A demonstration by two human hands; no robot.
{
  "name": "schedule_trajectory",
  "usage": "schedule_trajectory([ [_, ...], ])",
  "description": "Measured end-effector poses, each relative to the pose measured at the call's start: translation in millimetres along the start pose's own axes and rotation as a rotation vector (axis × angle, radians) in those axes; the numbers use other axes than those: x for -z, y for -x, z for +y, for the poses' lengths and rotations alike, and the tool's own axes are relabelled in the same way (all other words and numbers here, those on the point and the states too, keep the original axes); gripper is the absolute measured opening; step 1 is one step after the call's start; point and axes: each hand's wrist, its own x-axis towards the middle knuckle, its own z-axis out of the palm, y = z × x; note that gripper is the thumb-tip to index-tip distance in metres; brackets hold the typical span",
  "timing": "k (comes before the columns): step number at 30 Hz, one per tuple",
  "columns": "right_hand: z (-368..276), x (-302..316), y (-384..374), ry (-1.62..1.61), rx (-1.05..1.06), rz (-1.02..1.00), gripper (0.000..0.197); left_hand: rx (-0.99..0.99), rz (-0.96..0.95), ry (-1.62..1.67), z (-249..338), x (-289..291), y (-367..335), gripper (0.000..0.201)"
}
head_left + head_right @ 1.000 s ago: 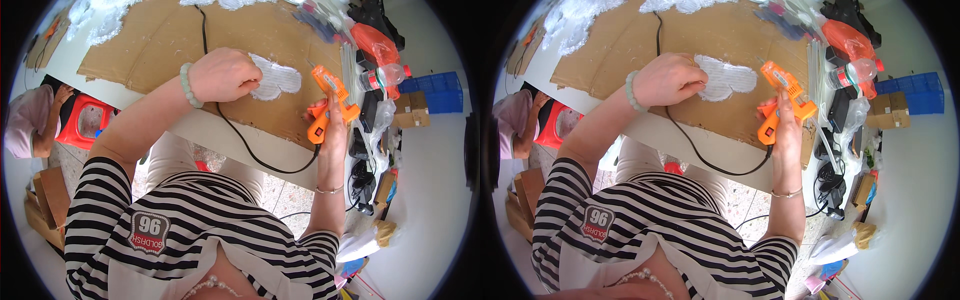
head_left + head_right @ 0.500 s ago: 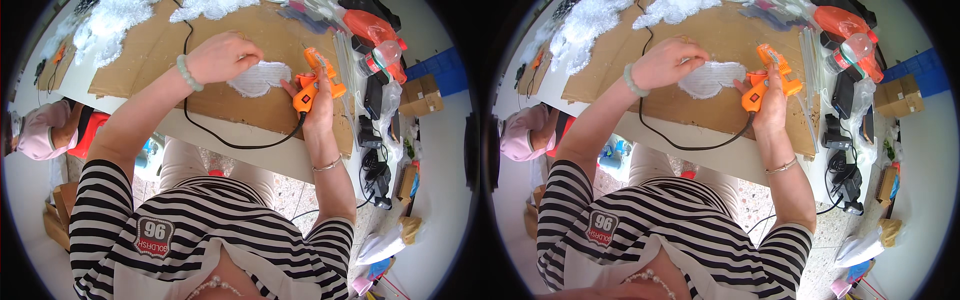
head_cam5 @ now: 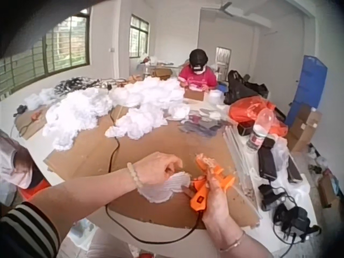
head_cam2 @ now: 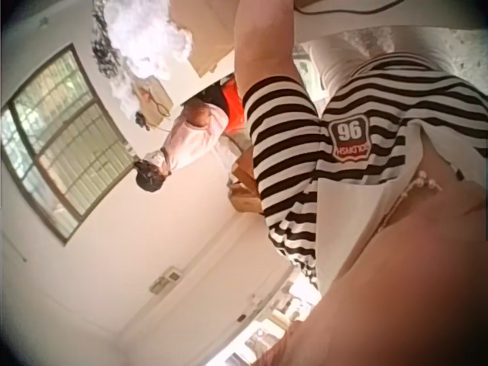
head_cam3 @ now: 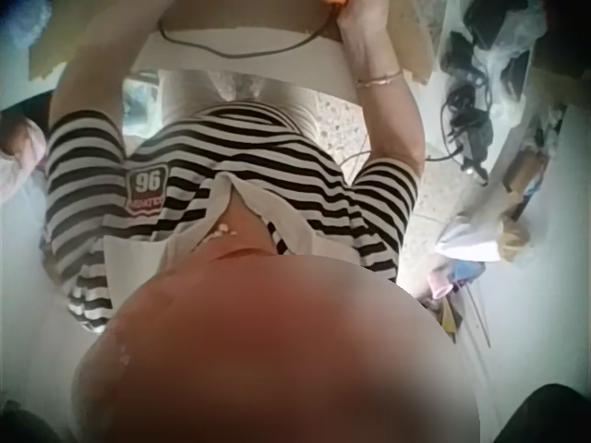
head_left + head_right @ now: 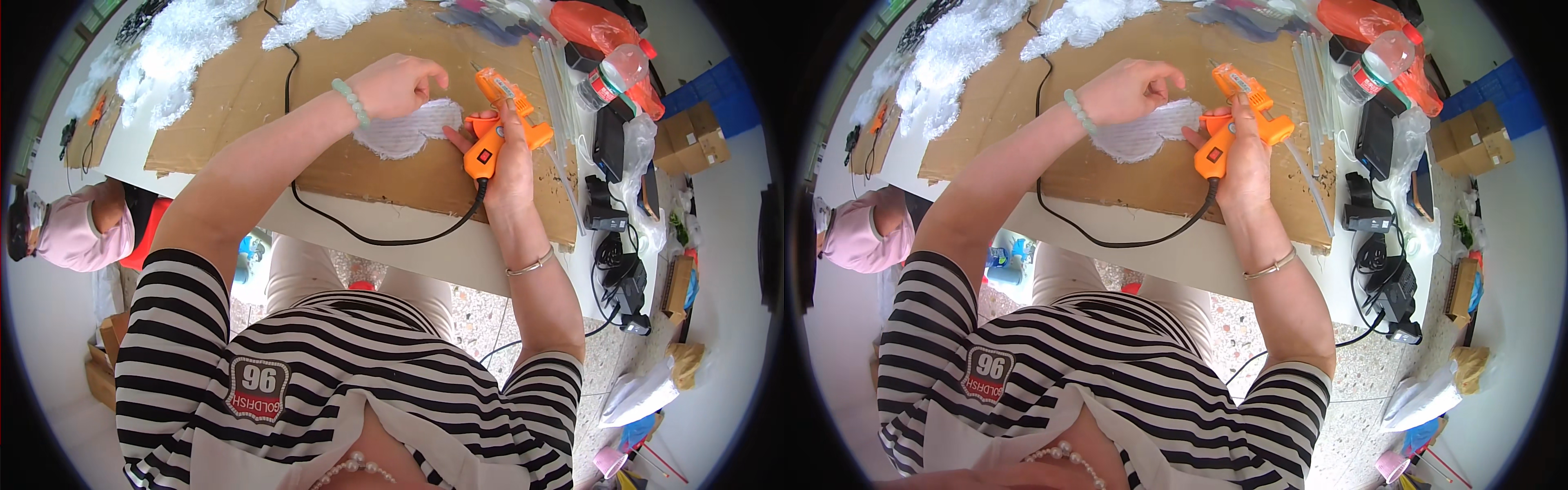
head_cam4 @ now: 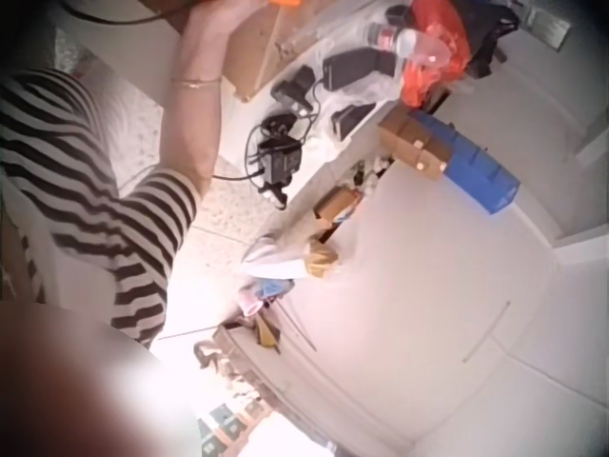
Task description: Using a hot glue gun to attach cotton stuffing to a surface to create a padded object.
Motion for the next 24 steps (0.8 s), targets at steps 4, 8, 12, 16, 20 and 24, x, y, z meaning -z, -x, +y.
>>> schedule_trajectory([
  [4, -1, -2, 1, 0.014, -0.005, -0.009, 0.026, -0.147, 0.053, -0.042, 3, -5, 10, 0.023],
  [8, 0, 1, 0, 0.003, -0.006, -0.013, 0.026, -0.317, 0.111, -0.211, 4, -10, 20, 0.023],
  [12, -1, 0, 2, 0.021, -0.006, -0.001, 0.026, -0.239, 0.121, -0.069, 4, -4, 20, 0.025],
  [16, -1, -5, 4, 0.027, 0.002, 0.006, 0.027, -0.149, 0.174, 0.081, -7, -9, 13, 0.033],
  [20, 1, 0, 1, 0.013, 0.001, 0.017, 0.027, -0.222, 0.094, 0.01, 0, -21, 9, 0.037],
  [24, -1, -4, 5, 0.033, 0.006, 0.006, 0.026, -0.112, 0.025, 0.289, 5, -5, 8, 0.037],
])
